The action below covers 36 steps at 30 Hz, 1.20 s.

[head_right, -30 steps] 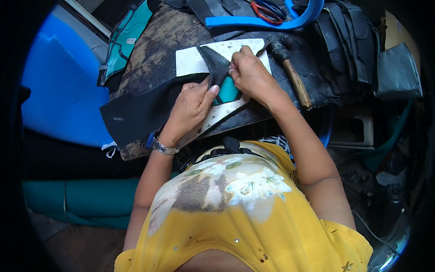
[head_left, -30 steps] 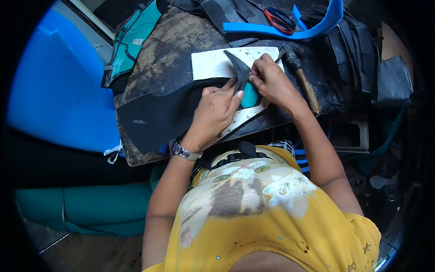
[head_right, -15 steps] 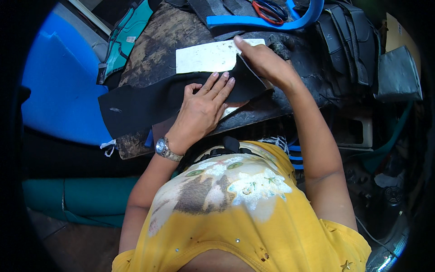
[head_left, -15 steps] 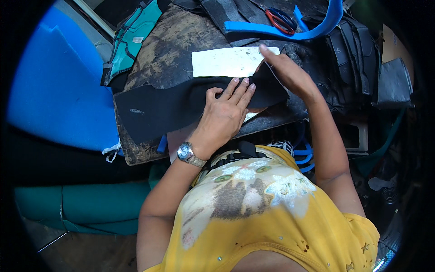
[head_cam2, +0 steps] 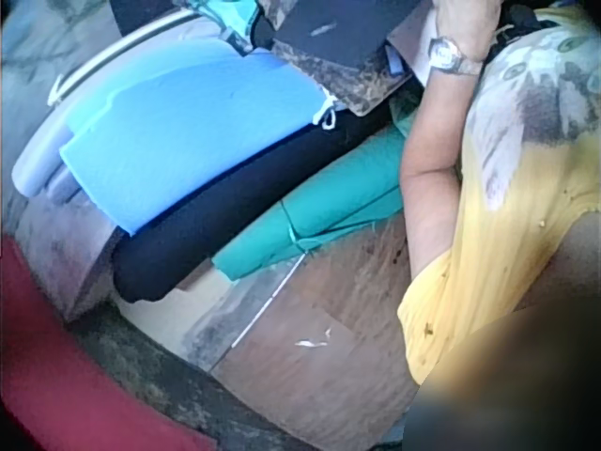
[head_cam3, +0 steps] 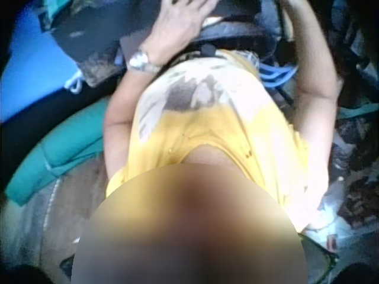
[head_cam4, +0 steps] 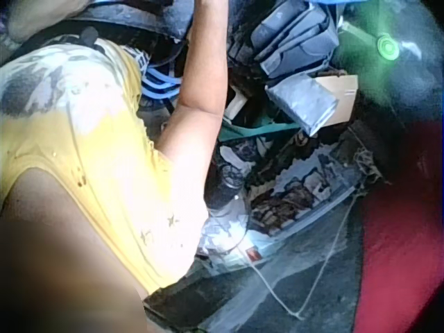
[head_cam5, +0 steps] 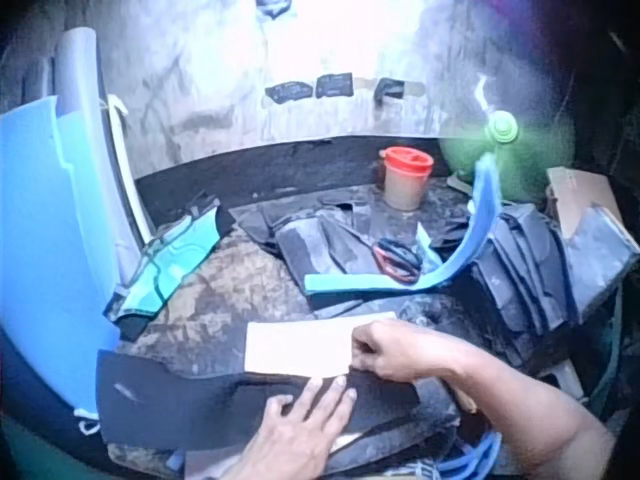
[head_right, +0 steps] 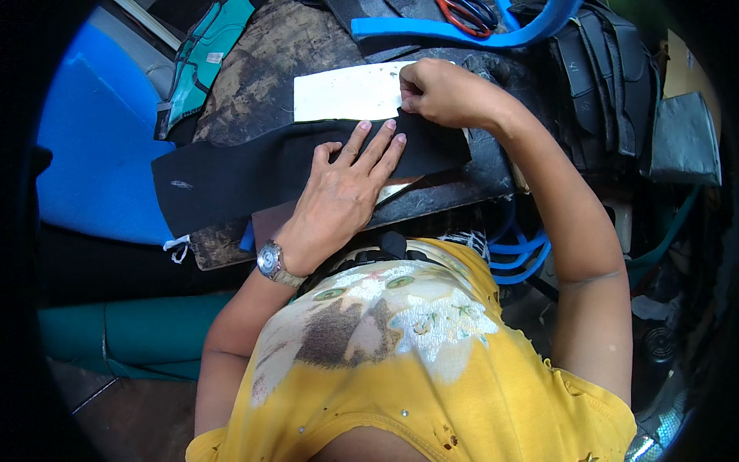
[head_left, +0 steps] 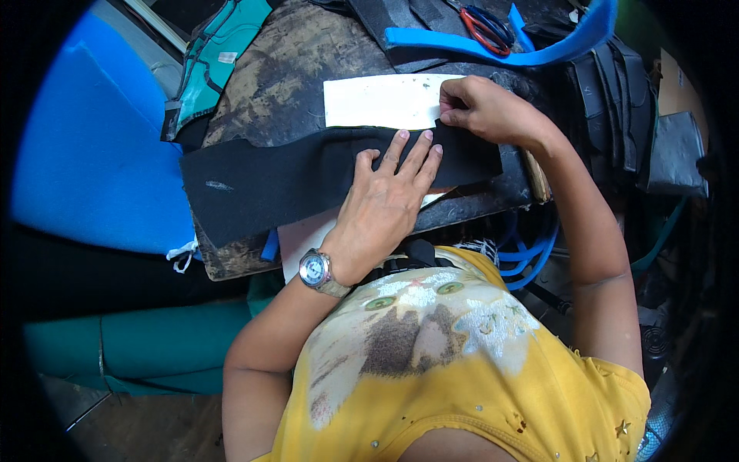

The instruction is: The person assembles a foam component by placing a black fabric strip onto a green foam piece, pressing it with a hammer, trimming a blue foam strip with scissors, and attaching it to the assembly. The person repeats this process for a second unit, handling both foam and fabric pieces throughout.

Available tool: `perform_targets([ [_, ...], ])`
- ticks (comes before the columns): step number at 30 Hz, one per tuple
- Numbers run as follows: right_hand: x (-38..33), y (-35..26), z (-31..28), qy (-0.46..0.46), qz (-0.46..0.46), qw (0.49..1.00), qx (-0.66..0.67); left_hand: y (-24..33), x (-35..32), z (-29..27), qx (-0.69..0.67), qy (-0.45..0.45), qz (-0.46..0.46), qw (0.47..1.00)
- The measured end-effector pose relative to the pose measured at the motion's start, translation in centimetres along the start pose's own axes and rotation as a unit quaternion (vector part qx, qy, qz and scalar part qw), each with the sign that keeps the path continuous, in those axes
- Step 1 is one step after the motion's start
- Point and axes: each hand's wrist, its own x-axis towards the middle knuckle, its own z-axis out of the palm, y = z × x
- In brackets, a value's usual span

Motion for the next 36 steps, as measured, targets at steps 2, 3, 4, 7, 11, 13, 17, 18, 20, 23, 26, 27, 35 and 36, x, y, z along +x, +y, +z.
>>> perform_targets([
  [2,-0.3,0.4,0.5,0.016,0.004,1.000,-0.024,0.1,0.0,0.0,0.013,0.005,0.006,1.000],
  [3,-0.4,0.7,0.7,0.029,-0.002,0.999,-0.032,0.1,0.0,0.0,0.016,0.002,0.007,1.000],
  [4,-0.4,0.9,1.0,0.028,-0.017,0.998,-0.050,0.1,0.0,0.0,0.019,0.000,0.008,1.000],
  [7,-0.1,1.5,1.8,0.047,-0.035,0.995,-0.078,0.0,0.0,-0.1,0.021,0.004,0.008,1.000],
  [11,-0.1,1.3,2.4,0.100,-0.106,0.976,-0.160,0.3,0.4,-0.5,-0.004,-0.021,-0.011,1.000],
  [13,-0.9,1.5,2.5,0.166,-0.133,0.955,-0.205,0.5,0.7,-0.7,-0.021,-0.035,-0.017,0.999],
  [17,-4.9,4.6,1.9,0.433,-0.054,0.874,-0.215,0.8,0.8,0.1,0.042,0.038,-0.004,0.998],
  [18,-6.1,5.5,3.0,0.410,0.041,0.868,-0.278,0.9,0.6,0.3,0.029,0.067,-0.007,0.997],
  [20,-8.3,6.8,5.0,0.358,0.157,0.867,-0.310,0.7,0.1,0.8,-0.029,0.104,-0.020,0.994],
  [23,-10.6,7.2,6.0,0.352,0.181,0.899,-0.190,0.2,-0.6,1.4,-0.051,0.134,-0.008,0.990],
  [26,-11.8,4.7,5.1,0.418,0.129,0.899,0.035,-0.1,-0.7,1.6,-0.051,0.153,0.008,0.987],
  [27,-12.0,3.4,4.8,0.362,0.168,0.914,0.077,-0.2,-0.8,1.6,-0.058,0.156,-0.002,0.986],
  [35,-10.3,-0.7,3.2,0.258,-0.013,0.959,-0.117,-0.5,-0.3,1.8,-0.051,0.245,0.028,0.968],
  [36,-10.3,-0.8,3.2,0.287,-0.027,0.957,-0.030,-0.6,-0.2,1.9,-0.055,0.250,0.030,0.966],
])
